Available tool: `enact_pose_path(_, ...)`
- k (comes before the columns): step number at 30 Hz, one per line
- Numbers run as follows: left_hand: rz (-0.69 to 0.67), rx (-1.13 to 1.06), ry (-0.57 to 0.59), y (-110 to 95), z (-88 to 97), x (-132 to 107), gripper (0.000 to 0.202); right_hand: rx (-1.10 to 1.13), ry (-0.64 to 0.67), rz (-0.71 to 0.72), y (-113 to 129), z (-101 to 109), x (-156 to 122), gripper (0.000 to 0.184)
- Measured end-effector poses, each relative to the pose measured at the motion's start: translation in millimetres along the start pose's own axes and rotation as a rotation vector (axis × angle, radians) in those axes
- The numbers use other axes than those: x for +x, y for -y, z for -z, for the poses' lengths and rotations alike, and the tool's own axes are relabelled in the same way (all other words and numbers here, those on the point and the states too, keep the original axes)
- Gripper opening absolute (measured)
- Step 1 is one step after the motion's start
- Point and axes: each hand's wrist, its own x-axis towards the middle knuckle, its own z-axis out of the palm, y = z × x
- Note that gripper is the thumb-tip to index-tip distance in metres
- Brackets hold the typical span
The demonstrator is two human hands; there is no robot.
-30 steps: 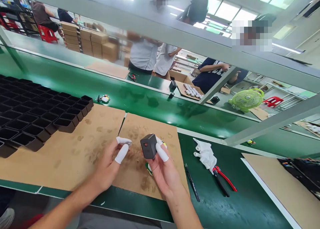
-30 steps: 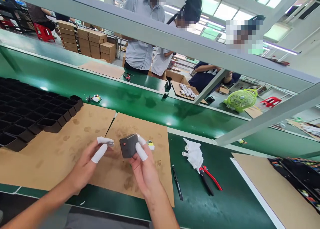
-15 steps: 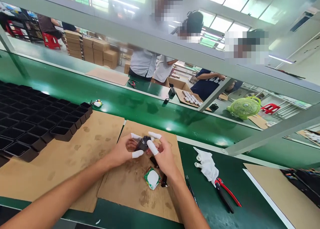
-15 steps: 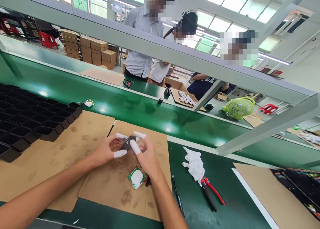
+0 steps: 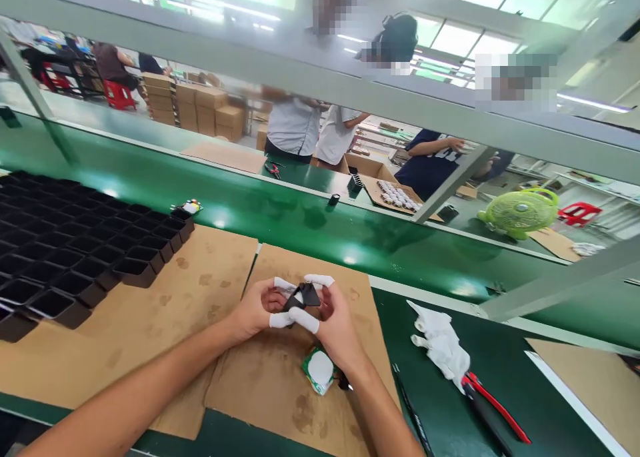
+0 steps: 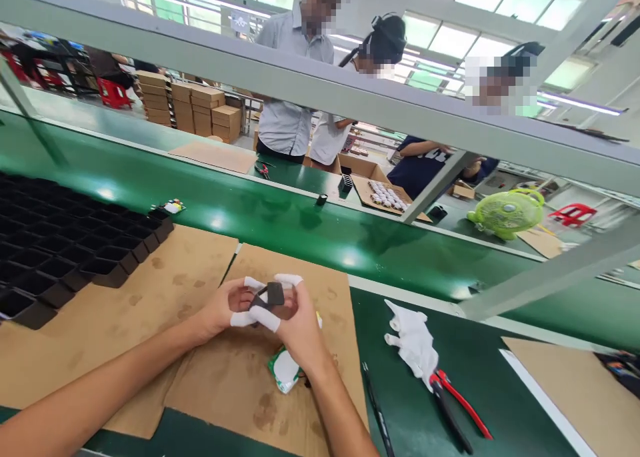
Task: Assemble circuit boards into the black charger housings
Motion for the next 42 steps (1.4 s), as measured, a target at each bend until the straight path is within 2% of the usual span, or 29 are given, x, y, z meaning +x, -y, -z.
enact_pose_path(2,-0.046,0.046,-0.071,4.7,2.7,5.9,0.09,-0.026,0.027,0.012,-0.9,2.9,11.4,0.083)
enact_pose_path(4,-0.08,0.111,-0.152,6.7,4.9,11.0,0.095,-0.077,0.032,0.025,-1.5,10.8,36.7,0.081)
enact_pose_path(8,-0.112,0.265,-0.289,6.1,6.0,14.4,0.085,-0.245,-0.096,0.033,-4.2,33.7,119.1,0.069)
enact_pose_path(10,-0.131,0.32,-0.303,4.5,4.4,13.0,0.076,-0.335,-0.187,0.022,-7.2,41.3,158.9,0.053)
enact_pose_path(12,-0.155,0.358,-0.292,3.0,2.5,11.3,0.067,-0.408,-0.24,0.011,-11.2,43.6,187.0,0.039)
enact_pose_path(14,-0.175,0.384,-0.281,2.9,1.5,10.3,0.058,-0.464,-0.26,0.011,-14.8,42.8,201.5,0.037)
enact_pose_path(16,-0.182,0.397,-0.283,4.6,2.0,10.1,0.051,-0.506,-0.265,0.023,-16.2,44.9,203.7,0.04)
enact_pose_path(18,-0.181,0.403,-0.29,7.4,3.6,9.9,0.044,-0.542,-0.258,0.047,-14.4,55.5,193.3,0.042)
enact_pose_path(20,-0.177,0.413,-0.289,9.8,4.9,8.9,0.039,-0.579,-0.205,0.081,-9.6,75.3,168.0,0.04)
enact_pose_path(22,-0.177,0.433,-0.275,9.9,5.1,6.4,0.035,-0.616,-0.069,0.106,-3.1,97.9,127.9,0.032)
enact_pose_path(24,-0.184,0.466,-0.248,7.0,3.9,2.3,0.03,-0.638,0.126,0.121,2.5,115.0,79.7,0.024)
enact_pose_path(26,-0.197,0.506,-0.204,1.8,1.6,-3.4,0.023,-0.641,0.286,0.136,3.6,122.9,35.0,0.033)
enact_pose_path(29,-0.219,0.575,-0.127,-6.0,-1.8,-12.2,0.018,-0.648,0.364,0.154,-6.1,122.6,-5.8,0.055)
enact_pose_path(31,-0.228,0.625,-0.093,-8.3,-2.9,-16.3,0.018,-0.652,0.328,0.166,-16.9,120.2,-14.4,0.061)
enact_pose_path(36,-0.228,0.76,-0.08,-3.1,-1.0,-18.1,0.02,-0.654,0.15,0.177,-36.4,115.5,-13.8,0.071)
enact_pose_path(40,-0.242,0.878,-0.046,1.2,-1.3,-18.5,0.021,-0.632,0.14,0.132,-40.8,106.2,-17.3,0.052)
enact_pose_path(42,-0.255,0.927,-0.013,1.8,-3.0,-20.5,0.025,-0.647,0.134,0.115,-41.5,99.2,-18.0,0.05)
